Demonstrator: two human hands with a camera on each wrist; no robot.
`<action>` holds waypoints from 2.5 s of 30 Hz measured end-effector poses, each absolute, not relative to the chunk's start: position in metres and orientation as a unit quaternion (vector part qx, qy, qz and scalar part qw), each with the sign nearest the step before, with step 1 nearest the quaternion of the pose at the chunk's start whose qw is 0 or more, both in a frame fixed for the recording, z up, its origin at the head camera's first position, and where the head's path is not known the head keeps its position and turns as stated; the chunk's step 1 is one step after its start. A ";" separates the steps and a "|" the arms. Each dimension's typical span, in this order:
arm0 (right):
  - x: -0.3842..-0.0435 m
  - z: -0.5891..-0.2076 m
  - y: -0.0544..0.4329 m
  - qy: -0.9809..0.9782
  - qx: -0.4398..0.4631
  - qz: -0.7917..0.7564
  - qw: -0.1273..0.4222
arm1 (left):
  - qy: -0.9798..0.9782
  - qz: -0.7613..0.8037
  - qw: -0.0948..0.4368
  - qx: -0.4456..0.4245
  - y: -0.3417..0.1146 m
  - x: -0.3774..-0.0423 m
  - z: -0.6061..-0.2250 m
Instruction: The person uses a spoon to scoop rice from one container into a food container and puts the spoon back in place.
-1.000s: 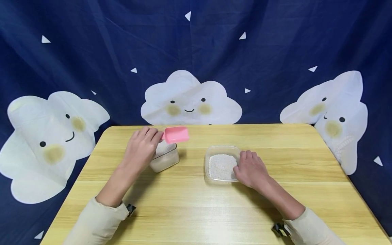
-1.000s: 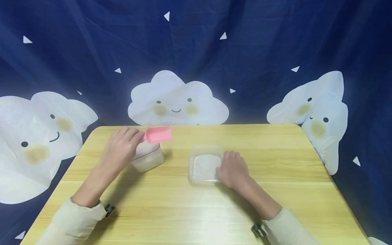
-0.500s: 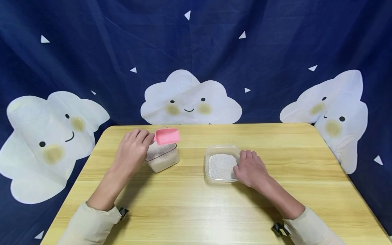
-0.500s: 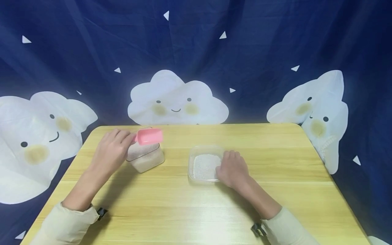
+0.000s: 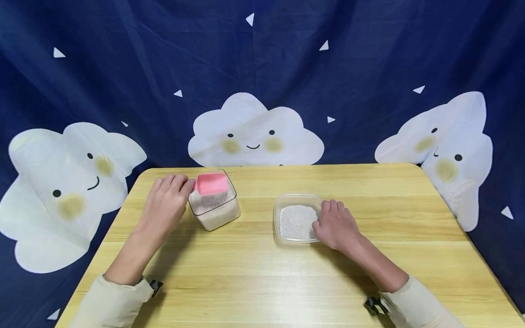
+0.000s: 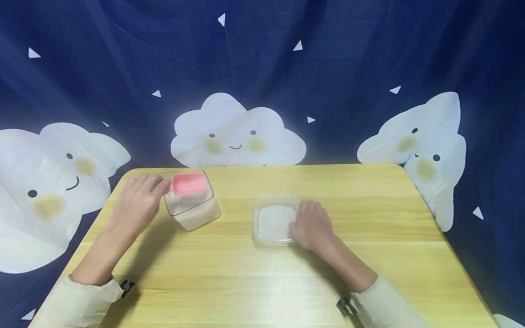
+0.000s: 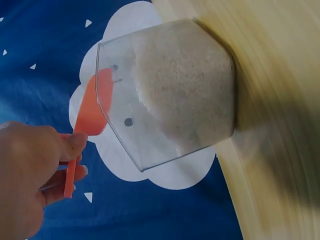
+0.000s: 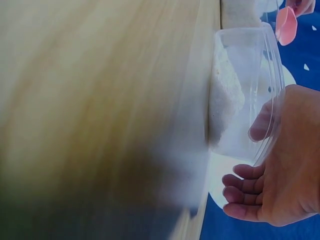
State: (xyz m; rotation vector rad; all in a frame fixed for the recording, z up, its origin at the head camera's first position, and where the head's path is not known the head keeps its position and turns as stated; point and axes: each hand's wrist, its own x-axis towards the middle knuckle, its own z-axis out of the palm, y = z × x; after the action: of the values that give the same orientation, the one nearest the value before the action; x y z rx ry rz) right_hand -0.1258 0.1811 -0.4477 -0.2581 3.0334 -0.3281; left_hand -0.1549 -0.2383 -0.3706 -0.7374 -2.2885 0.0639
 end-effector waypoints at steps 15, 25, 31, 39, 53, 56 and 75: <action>-0.126 -0.445 0.180 0.990 -0.082 -0.103 0.051 | -0.871 0.062 0.383 -0.300 -0.250 -0.155 -0.362; -0.127 -0.445 0.181 0.990 -0.081 -0.106 0.051 | -0.859 0.109 0.391 -0.313 -0.253 -0.157 -0.353; -0.127 -0.446 0.181 0.990 -0.080 -0.106 0.052 | -0.852 0.142 0.389 -0.321 -0.251 -0.158 -0.349; -0.126 -0.445 0.181 0.990 -0.083 -0.106 0.051 | -0.843 0.160 0.393 -0.331 -0.246 -0.163 -0.348; -0.126 -0.443 0.180 0.990 -0.084 -0.102 0.049 | -0.840 0.181 0.365 -0.358 -0.237 -0.171 -0.353; -0.126 -0.443 0.180 0.990 -0.083 -0.102 0.050 | -0.840 0.191 0.357 -0.362 -0.235 -0.171 -0.353; -0.127 -0.441 0.180 0.990 -0.084 -0.102 0.047 | -0.847 0.184 0.332 -0.372 -0.233 -0.174 -0.356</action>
State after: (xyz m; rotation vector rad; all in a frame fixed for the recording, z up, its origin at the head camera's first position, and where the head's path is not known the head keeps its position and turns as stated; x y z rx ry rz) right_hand -0.1266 0.1797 -0.4413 -0.2558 3.0201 -0.3098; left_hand -0.1740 -0.2330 -0.3562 -0.9716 -2.2136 0.4805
